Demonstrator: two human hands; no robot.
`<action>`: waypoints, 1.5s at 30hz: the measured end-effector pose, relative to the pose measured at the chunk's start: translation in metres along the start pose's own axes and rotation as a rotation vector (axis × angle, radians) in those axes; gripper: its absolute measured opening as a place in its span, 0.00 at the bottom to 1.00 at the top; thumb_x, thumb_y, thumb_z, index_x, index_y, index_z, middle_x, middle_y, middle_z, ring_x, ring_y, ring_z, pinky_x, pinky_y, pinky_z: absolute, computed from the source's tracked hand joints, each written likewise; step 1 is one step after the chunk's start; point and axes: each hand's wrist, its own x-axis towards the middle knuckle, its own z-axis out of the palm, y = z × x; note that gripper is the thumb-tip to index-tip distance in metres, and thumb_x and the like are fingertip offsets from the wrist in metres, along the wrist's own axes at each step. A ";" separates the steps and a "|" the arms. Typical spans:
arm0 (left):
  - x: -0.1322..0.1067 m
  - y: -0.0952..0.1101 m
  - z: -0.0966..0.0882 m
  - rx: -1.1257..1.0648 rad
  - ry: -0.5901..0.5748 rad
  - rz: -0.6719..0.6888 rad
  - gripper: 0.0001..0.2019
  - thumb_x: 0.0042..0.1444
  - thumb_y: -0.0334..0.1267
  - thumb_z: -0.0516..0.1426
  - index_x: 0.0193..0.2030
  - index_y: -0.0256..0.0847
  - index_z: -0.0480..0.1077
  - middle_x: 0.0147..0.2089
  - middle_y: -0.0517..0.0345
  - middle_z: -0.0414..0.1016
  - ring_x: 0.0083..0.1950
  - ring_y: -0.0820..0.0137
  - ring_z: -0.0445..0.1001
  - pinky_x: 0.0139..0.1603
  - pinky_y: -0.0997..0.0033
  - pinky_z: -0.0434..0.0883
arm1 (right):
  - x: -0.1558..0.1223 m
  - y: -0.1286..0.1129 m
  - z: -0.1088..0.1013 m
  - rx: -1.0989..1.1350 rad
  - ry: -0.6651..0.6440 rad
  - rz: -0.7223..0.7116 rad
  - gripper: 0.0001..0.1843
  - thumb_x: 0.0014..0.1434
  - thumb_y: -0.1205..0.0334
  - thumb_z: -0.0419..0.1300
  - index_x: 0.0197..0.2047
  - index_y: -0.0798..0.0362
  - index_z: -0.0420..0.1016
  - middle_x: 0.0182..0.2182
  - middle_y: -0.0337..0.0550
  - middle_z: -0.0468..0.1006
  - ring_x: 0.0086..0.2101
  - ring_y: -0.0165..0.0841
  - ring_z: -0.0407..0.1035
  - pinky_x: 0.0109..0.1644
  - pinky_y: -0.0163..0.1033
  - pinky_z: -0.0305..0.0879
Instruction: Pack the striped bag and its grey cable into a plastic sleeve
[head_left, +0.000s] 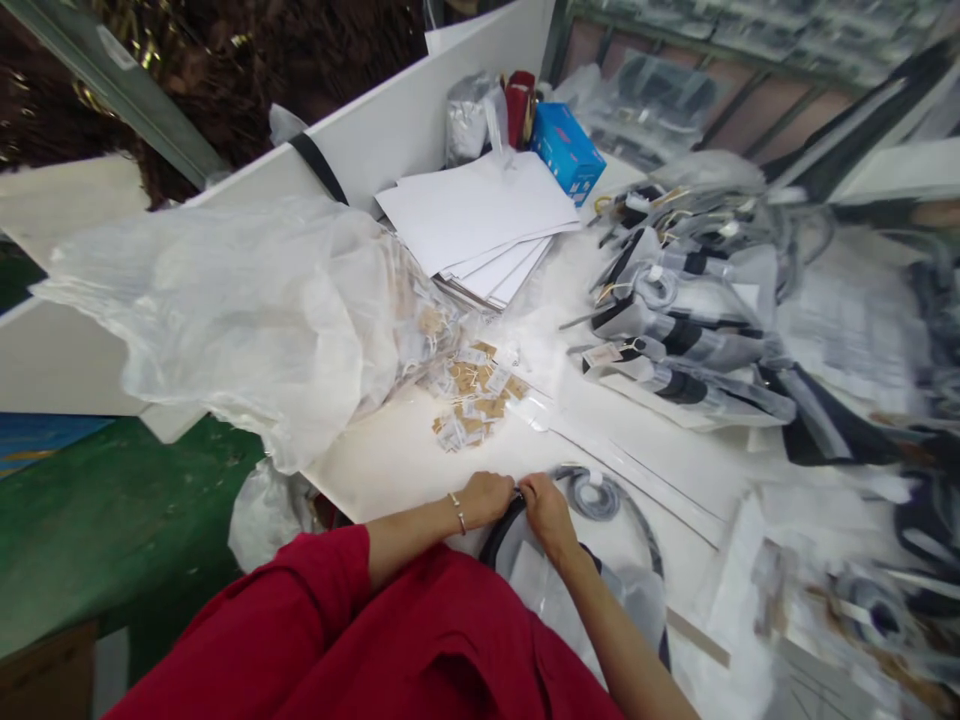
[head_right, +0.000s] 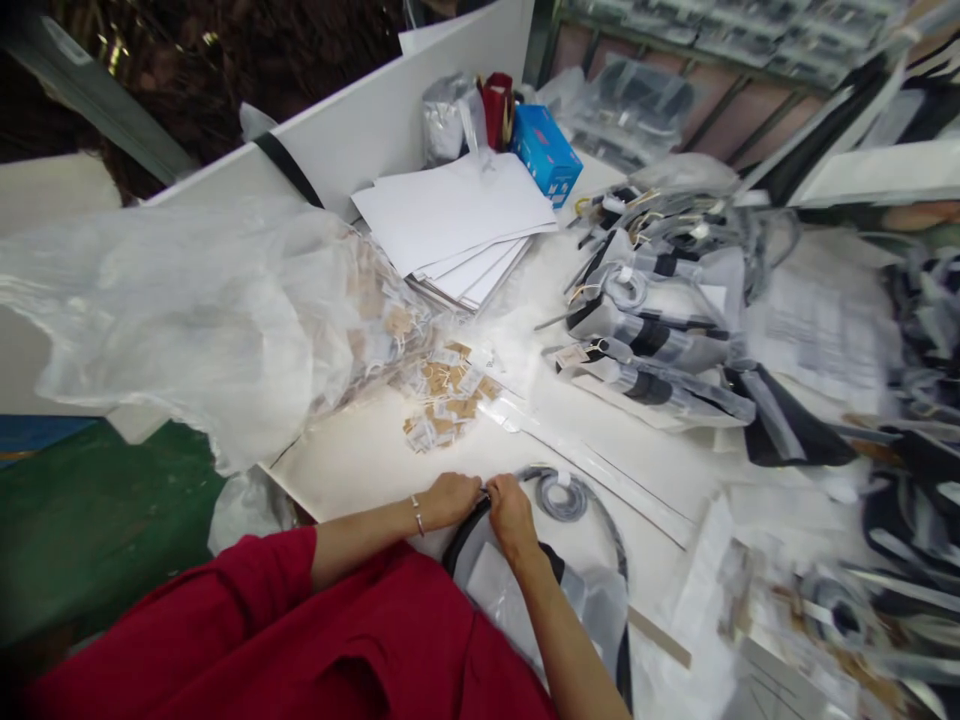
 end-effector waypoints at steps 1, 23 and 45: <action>0.001 0.003 0.001 -0.002 0.007 0.004 0.14 0.63 0.37 0.47 0.48 0.35 0.71 0.42 0.42 0.78 0.44 0.55 0.78 0.43 0.59 0.72 | 0.000 0.001 0.000 0.003 0.007 -0.007 0.14 0.64 0.63 0.47 0.31 0.51 0.71 0.31 0.45 0.74 0.34 0.36 0.69 0.41 0.39 0.64; 0.008 -0.082 -0.102 -0.256 0.581 -0.367 0.05 0.56 0.35 0.60 0.37 0.41 0.67 0.42 0.55 0.72 0.45 0.65 0.70 0.45 0.69 0.65 | -0.007 0.006 0.017 -0.209 0.065 -0.086 0.18 0.68 0.64 0.44 0.44 0.52 0.75 0.43 0.50 0.78 0.45 0.37 0.73 0.52 0.41 0.67; -0.088 -0.016 -0.199 -1.143 0.341 0.437 0.14 0.55 0.46 0.60 0.32 0.40 0.61 0.28 0.61 0.72 0.29 0.74 0.70 0.35 0.73 0.66 | 0.006 -0.123 -0.107 0.521 0.321 0.026 0.18 0.57 0.50 0.60 0.46 0.51 0.78 0.42 0.47 0.80 0.39 0.38 0.73 0.43 0.43 0.70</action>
